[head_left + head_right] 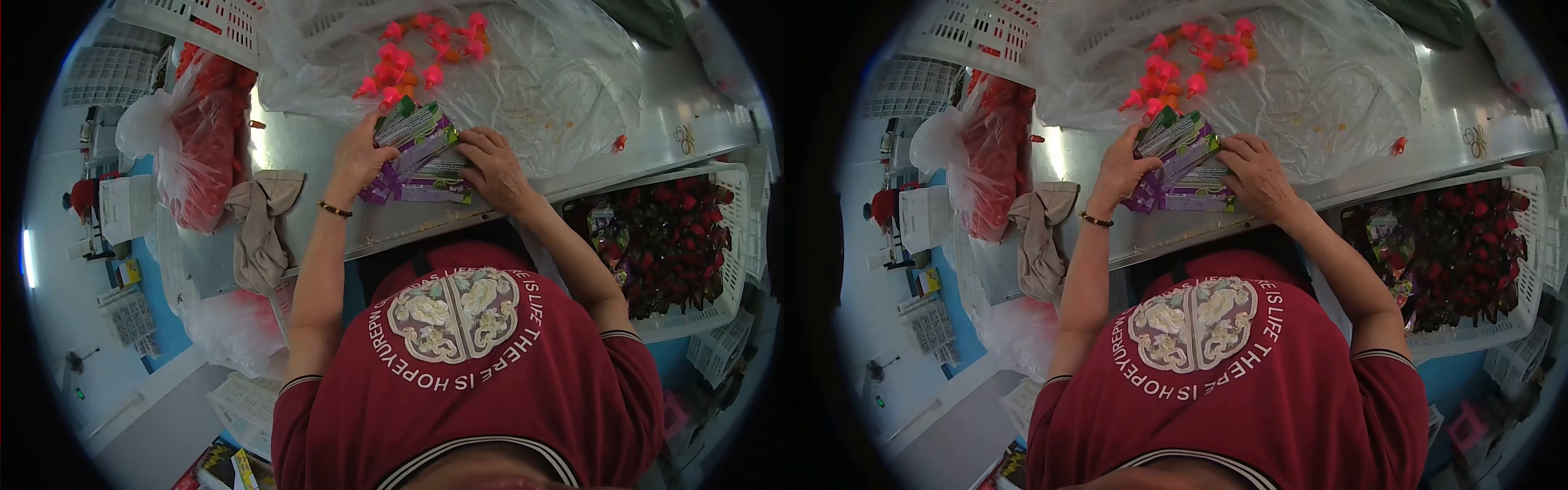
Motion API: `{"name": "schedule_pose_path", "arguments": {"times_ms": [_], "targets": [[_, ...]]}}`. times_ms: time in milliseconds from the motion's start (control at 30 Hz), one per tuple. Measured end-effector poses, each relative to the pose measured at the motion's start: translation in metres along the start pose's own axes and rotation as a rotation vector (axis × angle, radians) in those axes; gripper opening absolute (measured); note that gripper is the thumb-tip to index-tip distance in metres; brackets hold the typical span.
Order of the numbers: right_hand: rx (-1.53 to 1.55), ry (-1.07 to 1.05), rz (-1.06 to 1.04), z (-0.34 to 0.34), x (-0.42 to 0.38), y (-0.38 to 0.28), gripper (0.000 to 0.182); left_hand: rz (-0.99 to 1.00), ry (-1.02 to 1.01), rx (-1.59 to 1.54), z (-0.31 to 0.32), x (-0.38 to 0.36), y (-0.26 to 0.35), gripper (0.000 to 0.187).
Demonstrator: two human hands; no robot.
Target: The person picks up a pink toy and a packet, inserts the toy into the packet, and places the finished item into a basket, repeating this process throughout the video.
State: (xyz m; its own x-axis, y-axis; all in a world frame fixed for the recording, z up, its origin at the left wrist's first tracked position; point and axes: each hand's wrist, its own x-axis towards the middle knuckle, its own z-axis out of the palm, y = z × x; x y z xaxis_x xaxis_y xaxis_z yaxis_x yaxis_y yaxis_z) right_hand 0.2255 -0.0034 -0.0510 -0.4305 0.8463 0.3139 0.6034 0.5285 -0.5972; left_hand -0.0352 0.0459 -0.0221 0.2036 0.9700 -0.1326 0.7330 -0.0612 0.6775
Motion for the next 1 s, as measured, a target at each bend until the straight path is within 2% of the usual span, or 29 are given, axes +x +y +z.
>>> {"name": "schedule_pose_path", "arguments": {"times_ms": [100,167,233,300,333,433,533,567,633,667,733,833,967,1000], "targets": [[-0.050,-0.024,0.000,-0.002,0.005,-0.006,0.044,0.037,0.025,0.004,0.001,0.001,-0.001,0.068],[-0.100,-0.008,-0.005,0.005,0.003,-0.011,0.041,0.123,0.110,0.120,0.002,-0.005,-0.001,0.070],[-0.162,-0.001,0.006,0.007,0.006,-0.012,0.039,0.084,0.127,0.300,0.004,-0.009,0.003,0.071],[-0.210,-0.019,0.019,0.020,0.005,-0.007,0.036,0.188,0.310,0.380,0.011,-0.020,0.007,0.076],[-0.202,-0.008,0.000,0.024,0.005,-0.004,0.032,0.194,0.335,0.413,0.012,-0.025,0.011,0.079],[-0.229,0.029,-0.052,0.025,0.007,-0.011,0.020,0.214,0.327,0.384,0.014,-0.042,0.024,0.083],[-0.211,0.109,-0.120,0.006,0.017,-0.032,0.019,0.317,0.311,0.400,0.011,-0.058,0.033,0.086],[-0.216,0.114,-0.131,0.001,0.023,-0.037,0.019,0.320,0.324,0.402,0.011,-0.059,0.032,0.086],[-0.089,-0.097,0.025,-0.005,0.034,-0.047,0.021,0.357,0.244,0.370,0.014,-0.063,0.031,0.087],[-0.091,-0.100,0.022,-0.003,0.039,-0.047,0.021,0.355,0.247,0.368,0.017,-0.064,0.029,0.087],[0.061,-0.098,0.136,0.008,0.048,-0.037,0.023,0.287,0.209,0.479,0.026,-0.064,0.023,0.086],[0.116,-0.076,0.176,0.025,0.057,-0.018,0.025,0.282,0.227,0.468,0.038,-0.060,0.003,0.082],[0.128,-0.001,0.145,0.030,0.055,-0.013,0.036,0.310,0.267,0.431,0.042,-0.059,-0.009,0.079],[0.132,0.076,0.127,0.033,0.053,-0.014,0.042,0.324,0.275,0.444,0.042,-0.060,-0.009,0.078]]}}
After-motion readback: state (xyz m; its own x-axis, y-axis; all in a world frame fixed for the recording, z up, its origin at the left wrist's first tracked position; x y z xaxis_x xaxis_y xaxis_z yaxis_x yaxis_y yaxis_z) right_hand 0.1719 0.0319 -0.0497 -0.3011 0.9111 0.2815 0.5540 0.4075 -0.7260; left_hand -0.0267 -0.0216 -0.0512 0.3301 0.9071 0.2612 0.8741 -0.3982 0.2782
